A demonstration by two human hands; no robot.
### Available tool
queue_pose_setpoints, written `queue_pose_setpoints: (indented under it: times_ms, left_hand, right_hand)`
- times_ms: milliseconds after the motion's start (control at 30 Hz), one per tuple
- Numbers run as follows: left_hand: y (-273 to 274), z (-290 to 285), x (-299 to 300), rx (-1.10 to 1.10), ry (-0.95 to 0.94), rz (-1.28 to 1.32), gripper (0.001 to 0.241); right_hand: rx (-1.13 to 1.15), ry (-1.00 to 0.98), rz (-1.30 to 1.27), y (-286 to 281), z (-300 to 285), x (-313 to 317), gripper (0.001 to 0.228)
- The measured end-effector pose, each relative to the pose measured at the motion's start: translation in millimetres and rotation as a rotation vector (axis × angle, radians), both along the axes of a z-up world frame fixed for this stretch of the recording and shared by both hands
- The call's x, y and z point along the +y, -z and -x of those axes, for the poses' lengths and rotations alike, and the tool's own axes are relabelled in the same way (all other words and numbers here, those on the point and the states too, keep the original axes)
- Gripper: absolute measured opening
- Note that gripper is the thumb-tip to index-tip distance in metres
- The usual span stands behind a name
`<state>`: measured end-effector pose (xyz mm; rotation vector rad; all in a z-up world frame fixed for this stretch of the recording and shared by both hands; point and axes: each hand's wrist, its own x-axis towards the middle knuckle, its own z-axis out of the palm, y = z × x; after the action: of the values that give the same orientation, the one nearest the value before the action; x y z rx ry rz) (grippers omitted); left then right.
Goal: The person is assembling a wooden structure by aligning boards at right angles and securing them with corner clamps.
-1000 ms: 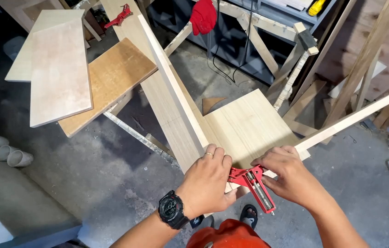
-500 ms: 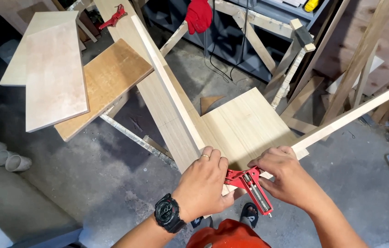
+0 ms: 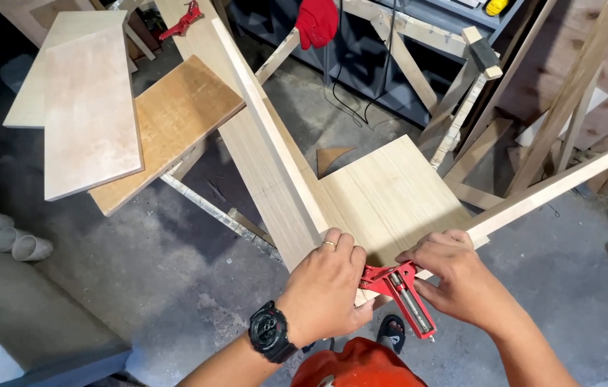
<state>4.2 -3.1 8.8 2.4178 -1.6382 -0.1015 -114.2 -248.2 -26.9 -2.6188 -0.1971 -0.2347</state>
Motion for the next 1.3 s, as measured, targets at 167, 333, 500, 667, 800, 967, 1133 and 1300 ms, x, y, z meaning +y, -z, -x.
queue_pose_setpoints:
  times_ms: [167, 333, 500, 667, 800, 967, 1133, 1300]
  left_hand:
    - [0.5, 0.3, -0.4, 0.007, -0.003, -0.007, 0.054]
    - [0.3, -1.6, -1.3, 0.019, 0.001, -0.011, 0.052]
    - [4.2, -1.7, 1.3, 0.011, 0.012, 0.009, 0.057]
    - [3.8, -1.3, 0.6, 0.017, 0.001, 0.034, 0.049]
    - [1.2, -0.4, -1.1, 0.036, -0.024, -0.003, 0.052]
    - [0.9, 0.4, 0.3, 0.035, -0.009, 0.024, 0.054]
    - [1.7, 0.9, -1.9, 0.033, -0.021, 0.012, 0.052]
    - [0.9, 1.2, -0.9, 0.028, -0.015, -0.007, 0.053]
  right_hand:
    - [0.006, -0.004, -0.016, -3.5, 1.0, 1.8, 0.02]
    - [-0.012, -0.015, -0.006, -3.5, 0.2, 0.7, 0.022]
    - [-0.022, -0.019, 0.003, -5.3, 0.9, 4.0, 0.026]
    - [0.004, -0.055, -0.074, -23.9, -1.2, 11.9, 0.028]
    - [-0.003, -0.066, -0.052, -25.4, -4.4, 12.4, 0.023]
    - [0.004, -0.069, -0.024, -20.3, -4.0, 11.1, 0.022]
    - [0.018, -0.063, -0.014, -20.0, -3.9, 11.9, 0.02]
    - [0.029, -0.057, -0.002, -17.1, -3.4, 11.7, 0.021]
